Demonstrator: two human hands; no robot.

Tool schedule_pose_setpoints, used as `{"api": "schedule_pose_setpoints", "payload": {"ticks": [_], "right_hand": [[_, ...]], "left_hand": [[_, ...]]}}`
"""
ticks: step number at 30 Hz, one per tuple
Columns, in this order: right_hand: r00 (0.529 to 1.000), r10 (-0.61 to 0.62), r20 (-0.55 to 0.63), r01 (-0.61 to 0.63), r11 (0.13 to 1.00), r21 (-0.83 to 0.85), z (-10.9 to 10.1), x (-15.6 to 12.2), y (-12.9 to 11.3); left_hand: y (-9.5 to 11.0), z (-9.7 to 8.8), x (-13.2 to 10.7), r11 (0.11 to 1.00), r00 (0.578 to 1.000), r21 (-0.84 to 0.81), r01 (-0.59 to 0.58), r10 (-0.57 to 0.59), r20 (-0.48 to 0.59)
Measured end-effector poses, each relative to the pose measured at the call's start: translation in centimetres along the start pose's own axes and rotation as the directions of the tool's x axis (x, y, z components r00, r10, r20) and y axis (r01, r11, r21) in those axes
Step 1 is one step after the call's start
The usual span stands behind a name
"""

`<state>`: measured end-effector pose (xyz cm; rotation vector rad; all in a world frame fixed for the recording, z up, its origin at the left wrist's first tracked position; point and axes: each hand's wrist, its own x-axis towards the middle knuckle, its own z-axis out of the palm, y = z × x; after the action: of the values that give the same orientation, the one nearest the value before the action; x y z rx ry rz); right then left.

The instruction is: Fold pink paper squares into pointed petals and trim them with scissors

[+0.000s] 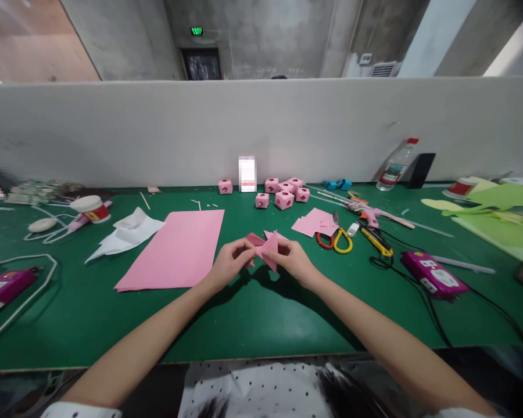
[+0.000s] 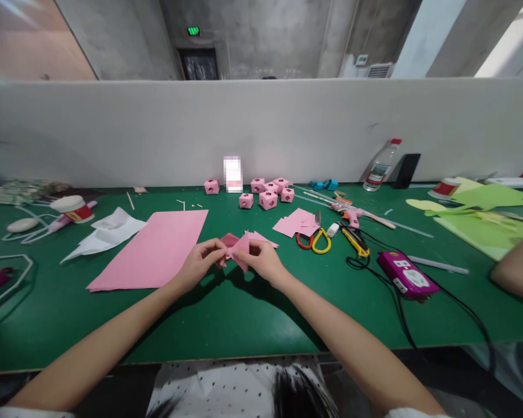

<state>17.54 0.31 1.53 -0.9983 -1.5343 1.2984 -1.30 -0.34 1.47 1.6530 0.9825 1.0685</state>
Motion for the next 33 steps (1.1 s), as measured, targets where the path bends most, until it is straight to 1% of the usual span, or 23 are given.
{"api": "schedule_pose_setpoints", "payload": {"ticks": [5,11,15,22,29,33], "right_hand": [[1.000,-0.010,-0.003,0.010,1.000,-0.010,-0.09,0.03,0.20],[1.000,-0.021,0.005,0.021,1.000,0.005,-0.09,0.04,0.04],[1.000,-0.021,-0.006,0.020,1.000,-0.015,-0.03,0.04,-0.01],[0.999,-0.039,-0.019,0.038,0.997,-0.063,-0.11,0.18,0.39],[0.999,-0.048,-0.002,0.047,0.998,-0.046,-0.09,0.14,0.32],[0.998,-0.056,0.006,0.057,0.996,-0.066,0.02,0.19,0.52]], "left_hand": [[0.16,-0.01,0.08,1.000,1.000,-0.023,0.002,-0.002,-0.006],[0.10,-0.04,-0.02,1.000,1.000,-0.019,0.001,-0.001,0.006],[0.02,0.00,-0.04,1.000,1.000,-0.018,0.003,-0.003,0.009],[0.27,0.00,-0.04,1.000,1.000,0.008,-0.004,0.004,-0.012],[0.40,0.02,-0.20,0.998,1.000,0.057,-0.018,0.018,0.004],[0.51,0.24,-0.17,0.996,1.000,0.084,-0.013,0.011,0.018]]}}
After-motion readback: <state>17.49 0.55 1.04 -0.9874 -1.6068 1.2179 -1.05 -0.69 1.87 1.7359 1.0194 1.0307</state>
